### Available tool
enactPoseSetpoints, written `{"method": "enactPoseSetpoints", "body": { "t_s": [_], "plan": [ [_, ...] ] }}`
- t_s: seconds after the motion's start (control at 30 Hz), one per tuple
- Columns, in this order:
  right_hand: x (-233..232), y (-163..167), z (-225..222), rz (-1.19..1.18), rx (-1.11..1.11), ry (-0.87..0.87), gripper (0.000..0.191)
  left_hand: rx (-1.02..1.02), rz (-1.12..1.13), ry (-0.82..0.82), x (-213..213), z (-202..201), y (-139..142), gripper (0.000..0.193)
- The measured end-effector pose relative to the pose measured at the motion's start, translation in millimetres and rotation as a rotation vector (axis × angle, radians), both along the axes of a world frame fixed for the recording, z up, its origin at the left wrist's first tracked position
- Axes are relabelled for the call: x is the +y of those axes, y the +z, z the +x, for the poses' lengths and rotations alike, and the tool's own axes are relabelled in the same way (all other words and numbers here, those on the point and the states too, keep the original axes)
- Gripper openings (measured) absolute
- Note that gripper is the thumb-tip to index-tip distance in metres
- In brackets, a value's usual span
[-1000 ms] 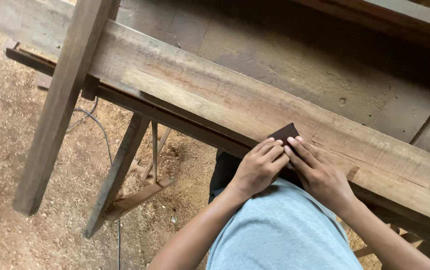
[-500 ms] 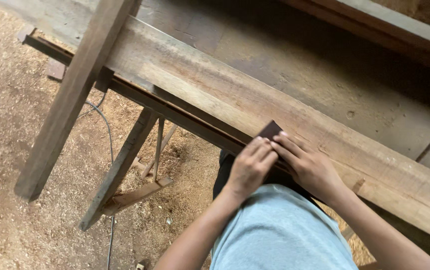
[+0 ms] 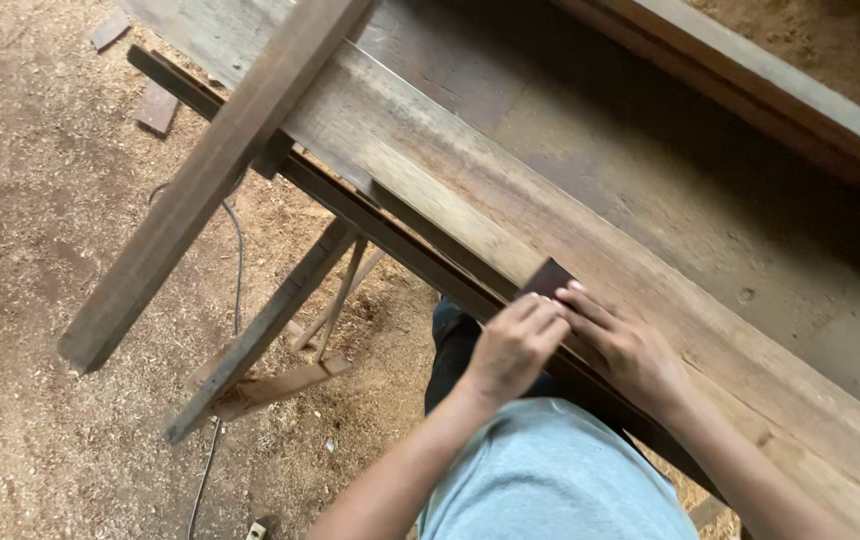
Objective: The person sands the surface and edges of a wooden board using a small piece of sandpaper held by hand.
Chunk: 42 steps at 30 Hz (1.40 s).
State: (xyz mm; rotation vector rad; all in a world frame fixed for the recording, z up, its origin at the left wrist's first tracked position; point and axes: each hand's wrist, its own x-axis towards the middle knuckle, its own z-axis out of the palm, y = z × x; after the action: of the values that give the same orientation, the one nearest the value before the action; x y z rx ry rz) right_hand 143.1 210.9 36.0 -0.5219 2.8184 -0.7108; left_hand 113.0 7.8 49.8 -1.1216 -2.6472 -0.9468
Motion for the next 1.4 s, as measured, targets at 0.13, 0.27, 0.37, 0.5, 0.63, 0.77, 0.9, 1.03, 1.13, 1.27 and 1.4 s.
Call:
{"method": "enactPoseSetpoints", "body": {
  "t_s": [0.13, 0.27, 0.37, 0.5, 0.63, 0.77, 0.9, 1.03, 1.13, 1.27, 1.4],
  "plan": [
    [-28, 6, -24, -0.048, 0.091, 0.004, 0.052, 0.008, 0.037, 0.041, -26, -27, 10, 0.011],
    [-88, -2, -88, -0.035, 0.162, 0.040, 0.050, -0.051, 0.038, 0.162, -78, -80, 14, 0.007],
    [-119, -8, -127, 0.000, 0.100, 0.054, 0.054, -0.015, 0.039, 0.194, -115, -124, 13, 0.011],
    [-126, 5, -134, 0.025, -0.114, -0.007, 0.067, -0.115, 0.071, 0.015, -134, -147, 18, 0.005],
    [-117, 32, -109, 0.238, -0.329, -0.110, 0.067, -0.169, 0.131, -0.194, -125, -147, 21, 0.006],
    [-140, 25, -129, -0.007, 0.014, -0.072, 0.056, -0.182, 0.136, -0.205, -146, -171, 9, 0.003],
    [-185, -8, -192, 0.034, -0.078, 0.059, 0.060, -0.116, 0.100, -0.026, -200, -213, -2, 0.007],
    [-196, 2, -204, 0.028, -0.019, 0.029, 0.056, -0.172, 0.052, -0.002, -209, -226, 3, 0.006],
    [-188, 29, -183, 0.062, -0.076, -0.004, 0.056, -0.173, 0.085, -0.081, -189, -206, 10, 0.007],
    [-195, 29, -188, 0.079, -0.249, -0.048, 0.055, -0.197, 0.063, -0.059, -195, -205, 7, 0.004],
    [-210, 5, -210, -0.120, 0.145, 0.016, 0.054, -0.158, 0.051, 0.045, -219, -228, 2, 0.013]
  ]
}}
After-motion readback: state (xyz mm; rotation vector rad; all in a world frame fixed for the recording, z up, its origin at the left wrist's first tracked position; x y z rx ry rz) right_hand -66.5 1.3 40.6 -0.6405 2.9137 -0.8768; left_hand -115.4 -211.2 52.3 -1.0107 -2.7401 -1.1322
